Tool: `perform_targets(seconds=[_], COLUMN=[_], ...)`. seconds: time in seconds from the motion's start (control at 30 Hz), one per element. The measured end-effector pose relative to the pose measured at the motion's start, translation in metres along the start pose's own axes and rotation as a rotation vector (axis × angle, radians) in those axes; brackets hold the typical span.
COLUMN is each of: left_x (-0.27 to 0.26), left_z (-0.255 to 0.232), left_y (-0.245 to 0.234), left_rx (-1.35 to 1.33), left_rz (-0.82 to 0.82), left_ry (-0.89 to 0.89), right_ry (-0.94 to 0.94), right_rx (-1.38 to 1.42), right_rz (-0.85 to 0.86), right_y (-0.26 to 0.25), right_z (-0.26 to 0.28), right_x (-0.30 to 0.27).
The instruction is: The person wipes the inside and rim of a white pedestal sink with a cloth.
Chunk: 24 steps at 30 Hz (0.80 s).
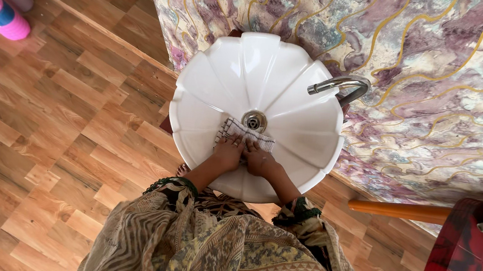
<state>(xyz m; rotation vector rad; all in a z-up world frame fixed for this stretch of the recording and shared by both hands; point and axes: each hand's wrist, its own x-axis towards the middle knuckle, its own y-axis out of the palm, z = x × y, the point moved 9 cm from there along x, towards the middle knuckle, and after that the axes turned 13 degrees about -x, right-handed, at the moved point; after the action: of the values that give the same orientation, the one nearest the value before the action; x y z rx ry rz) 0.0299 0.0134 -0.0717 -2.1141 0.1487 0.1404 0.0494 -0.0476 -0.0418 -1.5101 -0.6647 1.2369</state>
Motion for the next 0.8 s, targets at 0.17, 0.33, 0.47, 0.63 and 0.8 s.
perform_targets(seconds=[0.17, 0.33, 0.47, 0.63, 0.8], left_x=[-0.072, -0.089, -0.009, -0.008, -0.099], left_z=[-0.032, -0.032, 0.052, 0.038, -0.025], left_y=[-0.017, -0.031, -0.027, -0.024, -0.042], left_rx=[-0.049, -0.049, -0.148, 0.121, 0.024], left_rz=[0.366, 0.363, 0.339, -0.308, 0.258], left_ry=[-0.167, -0.206, -0.091, 0.076, -0.24], right_ry=[-0.088, -0.182, -0.044, 0.023, -0.318], right_rx=[0.093, 0.201, 0.01, 0.006, 0.177], right_rz=[0.352, 0.238, 0.27, 0.227, 0.337], right_y=[-0.021, -0.048, -0.039, -0.043, -0.033], right_z=[0.058, 0.068, 0.026, 0.025, 0.093], right_x=[-0.071, -0.052, 0.014, 0.01, -0.048])
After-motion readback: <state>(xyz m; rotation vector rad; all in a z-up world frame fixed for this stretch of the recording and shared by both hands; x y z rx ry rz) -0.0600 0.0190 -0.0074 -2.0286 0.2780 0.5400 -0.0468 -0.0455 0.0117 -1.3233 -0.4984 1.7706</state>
